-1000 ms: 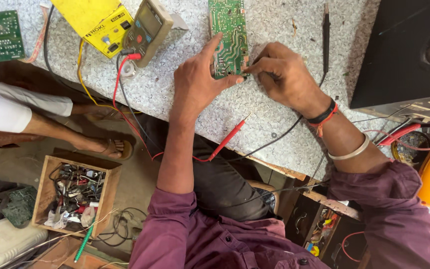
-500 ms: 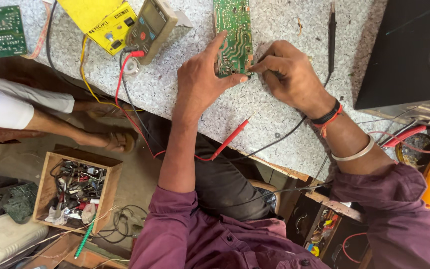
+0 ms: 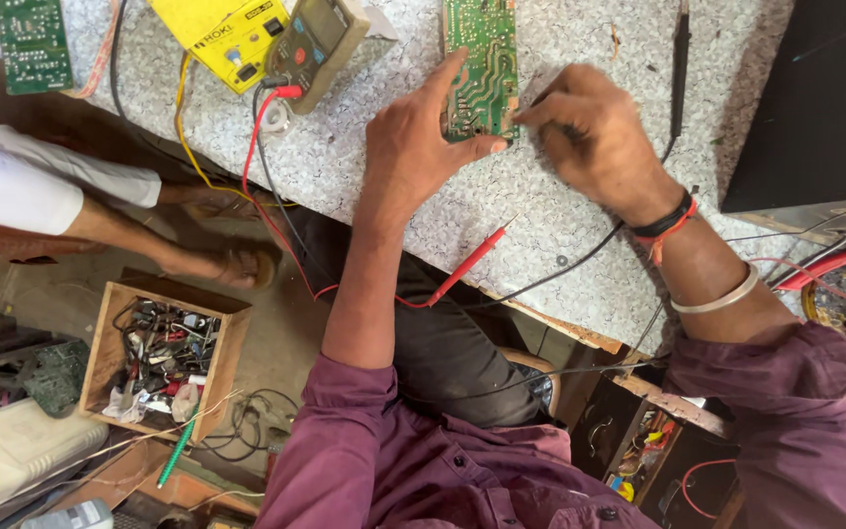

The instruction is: The person uses a small metal tool to scrape and clean solder points on a green circuit board. They repeatedly flip the board over to access different sides and continue scraping various connection points.

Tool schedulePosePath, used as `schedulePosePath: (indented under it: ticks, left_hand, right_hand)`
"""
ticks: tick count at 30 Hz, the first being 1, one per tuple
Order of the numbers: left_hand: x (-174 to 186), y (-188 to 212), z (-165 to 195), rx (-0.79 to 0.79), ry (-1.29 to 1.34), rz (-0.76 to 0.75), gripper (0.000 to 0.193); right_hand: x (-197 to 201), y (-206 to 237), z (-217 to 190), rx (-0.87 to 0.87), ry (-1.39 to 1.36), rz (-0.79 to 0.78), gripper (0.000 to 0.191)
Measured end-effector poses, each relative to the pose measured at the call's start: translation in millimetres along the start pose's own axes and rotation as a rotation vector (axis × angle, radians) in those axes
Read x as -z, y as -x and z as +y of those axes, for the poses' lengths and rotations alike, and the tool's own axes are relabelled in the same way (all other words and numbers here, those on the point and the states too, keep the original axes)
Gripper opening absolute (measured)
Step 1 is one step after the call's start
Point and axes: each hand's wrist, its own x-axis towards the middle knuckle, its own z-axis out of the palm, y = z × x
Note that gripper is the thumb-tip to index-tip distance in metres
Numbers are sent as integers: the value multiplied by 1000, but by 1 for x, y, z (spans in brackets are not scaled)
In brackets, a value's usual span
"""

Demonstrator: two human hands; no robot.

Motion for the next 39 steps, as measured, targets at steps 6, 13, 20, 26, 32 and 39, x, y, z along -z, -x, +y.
schedulePosePath:
  ticks: [6,13,20,26,32,39]
  left_hand:
    - [-1,0,-2,53,-22,-52,104]
    - [-7,0,-7,-5,-18,4,107]
    - [-3,3,-8,11,2,-22,108]
    - [-2,2,-6,-9,-15,-10,106]
    - [-2,1,-4,17,-9,-24,105]
    - [-3,2,-4,7,7,-13,105]
  right_hand:
    - [3,1,-1,-45,-71,-54,30]
    - [4,0,0,-37,-46,-46,30]
    - [7,-1,2,-19,-52,-50,28]
    - [7,-1,-1,-44,-69,-55,25]
    - [8,-1,-2,-49,-67,-62,26]
    - [9,0,-1,-25,-55,-79,26]
